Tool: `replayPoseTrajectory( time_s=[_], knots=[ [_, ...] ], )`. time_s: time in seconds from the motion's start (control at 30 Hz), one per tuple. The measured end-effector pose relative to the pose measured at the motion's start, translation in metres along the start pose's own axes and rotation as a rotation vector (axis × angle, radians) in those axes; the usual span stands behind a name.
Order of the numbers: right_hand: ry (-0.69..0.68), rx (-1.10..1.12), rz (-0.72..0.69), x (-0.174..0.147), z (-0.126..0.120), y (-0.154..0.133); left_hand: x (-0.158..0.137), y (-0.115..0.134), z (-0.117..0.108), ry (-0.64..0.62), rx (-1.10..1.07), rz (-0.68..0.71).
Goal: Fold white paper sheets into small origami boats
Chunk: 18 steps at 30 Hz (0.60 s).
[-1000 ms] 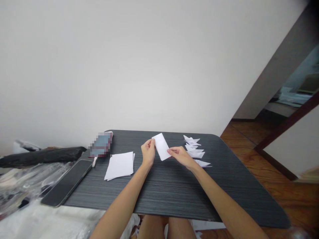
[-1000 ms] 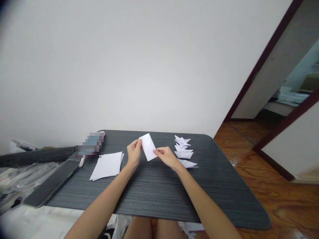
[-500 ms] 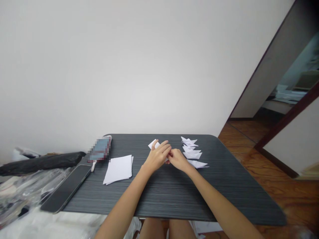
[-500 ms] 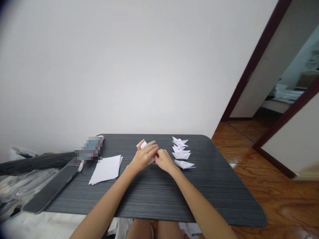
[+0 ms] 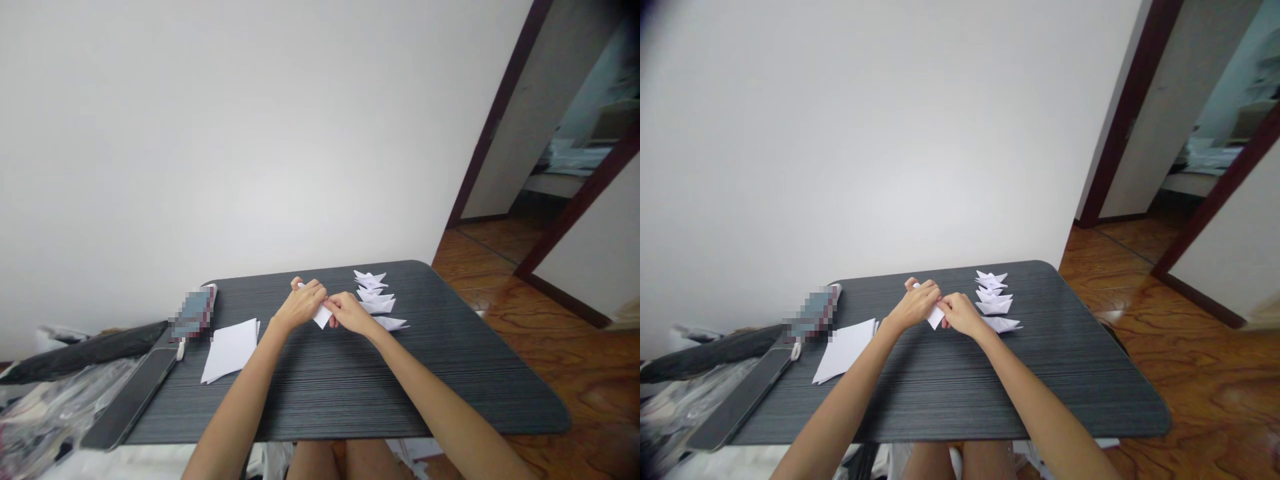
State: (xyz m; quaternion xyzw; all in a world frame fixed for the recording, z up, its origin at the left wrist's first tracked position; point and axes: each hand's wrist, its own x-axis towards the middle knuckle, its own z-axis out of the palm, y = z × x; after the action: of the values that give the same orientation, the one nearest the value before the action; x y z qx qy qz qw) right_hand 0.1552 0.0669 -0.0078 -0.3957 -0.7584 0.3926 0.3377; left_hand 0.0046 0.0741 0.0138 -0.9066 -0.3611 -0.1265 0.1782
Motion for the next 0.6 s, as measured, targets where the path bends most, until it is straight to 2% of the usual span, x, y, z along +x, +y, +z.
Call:
replayPoseTrajectory(
  time_s=[0.1,0.23,0.33,0.37,0.43,0.5,0.57,0.6],
  knots=[
    [-0.014,0.004,0.013,-0.003,-0.004,0.001,-0.008,-0.015,0.004,0.011,-0.004,-0.107],
    [-0.086,0.055,0.051,-0.008,-0.011,0.000,-0.028,-0.051,0.004,0.100,0.030,-0.526],
    [-0.072,0.007,0.063,-0.011,-0.011,-0.004,-0.035,-0.056,-0.004,0.273,0.025,-0.767],
    [-0.052,-0.046,0.056,-0.011,-0.010,-0.005,-0.034,-0.050,-0.007,0.314,-0.011,-0.769],
    [-0.006,-0.193,0.019,-0.013,-0.007,-0.006,-0.027,-0.033,-0.013,0.306,-0.123,-0.576],
    [0.031,-0.334,-0.032,-0.014,-0.004,-0.005,-0.020,-0.015,-0.014,0.194,-0.222,-0.322],
    [0.087,-0.407,-0.071,-0.013,-0.004,-0.004,-0.016,-0.002,-0.010,0.068,-0.323,-0.174],
    [0.127,-0.414,-0.087,-0.011,-0.004,-0.003,-0.015,0.003,-0.006,0.024,-0.372,-0.151]
  ],
)
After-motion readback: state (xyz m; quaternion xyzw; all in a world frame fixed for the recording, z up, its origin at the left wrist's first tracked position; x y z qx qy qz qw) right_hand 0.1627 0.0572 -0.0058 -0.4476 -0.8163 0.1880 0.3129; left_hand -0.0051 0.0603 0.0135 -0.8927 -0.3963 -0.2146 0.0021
